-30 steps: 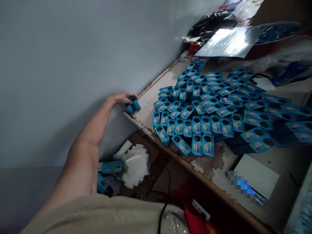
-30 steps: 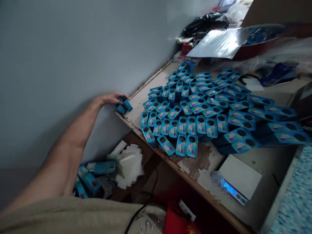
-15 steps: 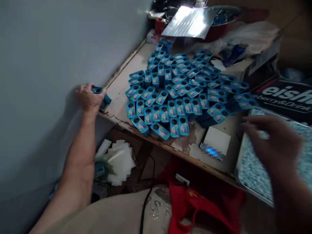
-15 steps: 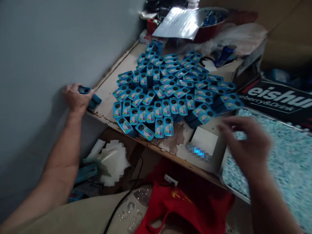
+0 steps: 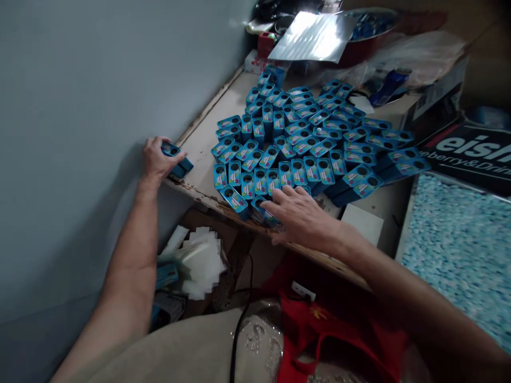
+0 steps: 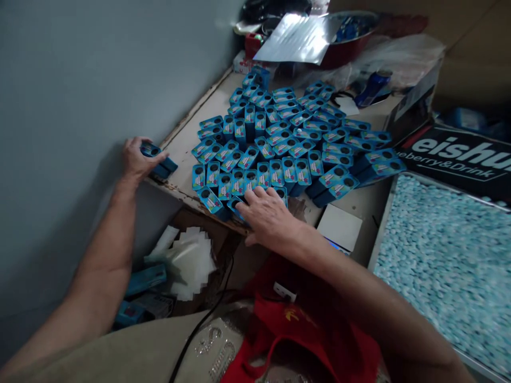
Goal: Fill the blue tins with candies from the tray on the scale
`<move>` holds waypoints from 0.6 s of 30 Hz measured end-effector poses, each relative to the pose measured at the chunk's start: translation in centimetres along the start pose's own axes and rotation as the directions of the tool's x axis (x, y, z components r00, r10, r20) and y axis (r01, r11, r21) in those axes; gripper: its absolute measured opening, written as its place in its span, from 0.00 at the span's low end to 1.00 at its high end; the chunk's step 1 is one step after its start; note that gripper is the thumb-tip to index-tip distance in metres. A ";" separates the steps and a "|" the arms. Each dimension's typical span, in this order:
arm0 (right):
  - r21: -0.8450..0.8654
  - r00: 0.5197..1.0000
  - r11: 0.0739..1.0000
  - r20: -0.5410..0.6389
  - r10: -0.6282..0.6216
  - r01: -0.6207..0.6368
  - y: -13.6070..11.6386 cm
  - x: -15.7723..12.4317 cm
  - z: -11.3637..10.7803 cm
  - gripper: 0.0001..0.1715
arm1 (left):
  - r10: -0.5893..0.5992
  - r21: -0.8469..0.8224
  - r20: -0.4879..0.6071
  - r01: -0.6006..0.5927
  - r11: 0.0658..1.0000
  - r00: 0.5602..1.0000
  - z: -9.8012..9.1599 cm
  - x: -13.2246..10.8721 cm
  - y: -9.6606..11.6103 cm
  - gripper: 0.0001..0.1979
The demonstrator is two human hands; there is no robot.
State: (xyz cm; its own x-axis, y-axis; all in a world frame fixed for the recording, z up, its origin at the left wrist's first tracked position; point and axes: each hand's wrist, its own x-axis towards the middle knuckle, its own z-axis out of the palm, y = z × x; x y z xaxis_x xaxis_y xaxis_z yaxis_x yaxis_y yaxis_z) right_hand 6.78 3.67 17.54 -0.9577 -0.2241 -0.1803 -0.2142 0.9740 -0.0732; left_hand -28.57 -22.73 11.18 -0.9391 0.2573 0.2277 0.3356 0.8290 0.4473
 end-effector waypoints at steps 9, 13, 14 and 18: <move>-0.049 0.958 0.973 0.191 -0.212 0.225 0.9 3.8 -1.6 0.18 | 0.462 0.049 -0.337 -0.475 0.879 0.820 -1.5 -10.7 1.7 0.25; -0.051 0.960 0.967 0.139 -0.242 0.251 0.9 3.3 -1.2 0.16 | 0.606 -0.171 -0.163 -0.627 0.760 0.779 1.9 -17.3 2.8 0.51; -0.060 0.959 0.962 0.119 -0.258 0.266 0.8 2.7 -1.3 0.15 | 0.609 -0.222 -0.099 -0.614 0.758 0.787 3.0 -18.0 3.0 0.56; -0.163 0.935 0.927 -0.055 -0.350 0.338 0.1 -0.1 -2.6 0.11 | 0.555 -0.279 -0.030 -0.540 0.794 0.832 6.5 -17.6 3.9 0.51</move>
State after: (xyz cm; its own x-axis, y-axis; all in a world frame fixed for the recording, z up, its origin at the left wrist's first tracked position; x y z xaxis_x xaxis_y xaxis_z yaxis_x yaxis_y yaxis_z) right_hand 6.34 3.88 20.14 -0.8310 -0.5491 -0.0891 -0.5533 0.8324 0.0309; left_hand -11.25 -20.81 3.31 -0.5927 0.6590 0.4631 0.7939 0.3809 0.4741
